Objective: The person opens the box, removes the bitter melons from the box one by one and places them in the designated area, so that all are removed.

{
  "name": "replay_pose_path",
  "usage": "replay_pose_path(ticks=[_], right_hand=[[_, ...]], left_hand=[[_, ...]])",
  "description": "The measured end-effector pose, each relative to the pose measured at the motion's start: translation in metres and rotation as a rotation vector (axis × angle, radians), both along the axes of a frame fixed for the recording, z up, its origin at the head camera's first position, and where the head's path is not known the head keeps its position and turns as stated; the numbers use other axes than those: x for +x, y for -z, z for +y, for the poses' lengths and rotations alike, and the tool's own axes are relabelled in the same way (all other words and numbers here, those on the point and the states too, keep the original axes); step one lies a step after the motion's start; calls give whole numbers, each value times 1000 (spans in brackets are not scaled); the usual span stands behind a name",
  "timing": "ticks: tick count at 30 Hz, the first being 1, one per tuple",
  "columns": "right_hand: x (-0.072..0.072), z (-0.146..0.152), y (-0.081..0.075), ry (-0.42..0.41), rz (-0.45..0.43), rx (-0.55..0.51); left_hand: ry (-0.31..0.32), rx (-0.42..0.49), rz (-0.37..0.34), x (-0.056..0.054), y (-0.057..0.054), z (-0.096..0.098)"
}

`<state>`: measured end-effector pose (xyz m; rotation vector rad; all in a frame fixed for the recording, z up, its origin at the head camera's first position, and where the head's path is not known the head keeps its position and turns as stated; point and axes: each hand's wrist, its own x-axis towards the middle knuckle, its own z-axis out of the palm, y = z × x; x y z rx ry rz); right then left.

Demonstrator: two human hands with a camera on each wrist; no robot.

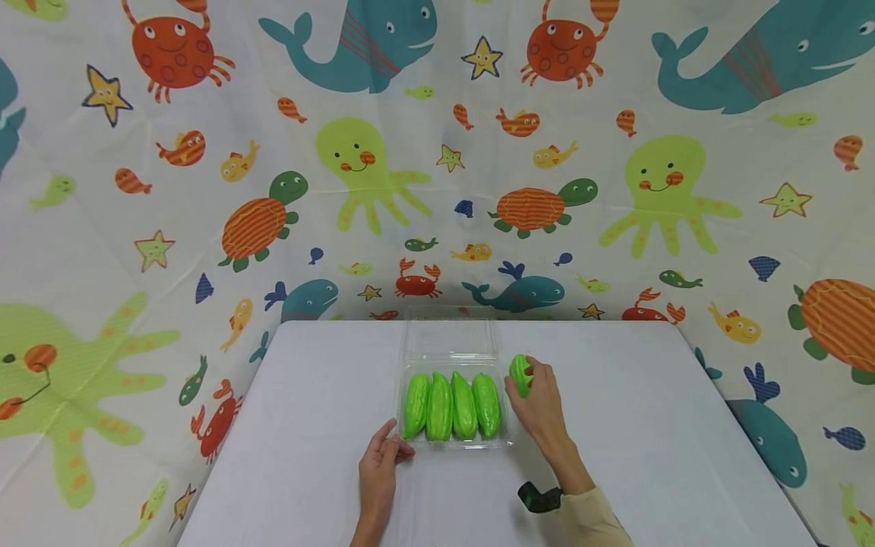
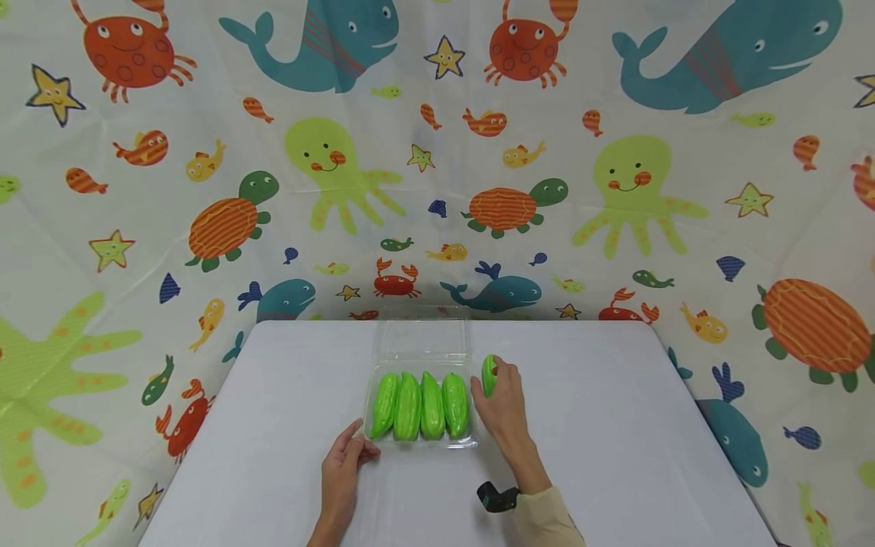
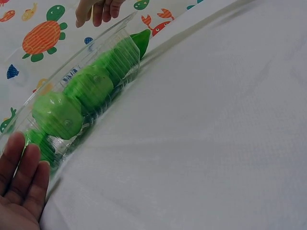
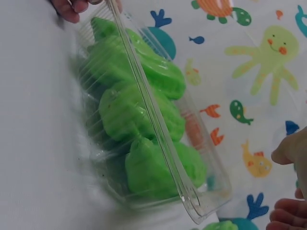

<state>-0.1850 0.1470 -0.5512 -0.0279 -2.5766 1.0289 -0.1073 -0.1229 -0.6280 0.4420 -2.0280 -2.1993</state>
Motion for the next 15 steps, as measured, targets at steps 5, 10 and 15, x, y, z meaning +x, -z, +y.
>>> replay_pose_path(ticks=[5, 10, 15], right_hand=[[2, -5, -2, -14, 5, 1], [4, -10, -2, -32, 13, 4], [6, -16, -4, -41, -11, -6]], left_hand=[[2, -7, -7, 0, 0, 0], [3, -1, -1, 0, 0, -1], [4, -3, 4, 0, -1, -1]])
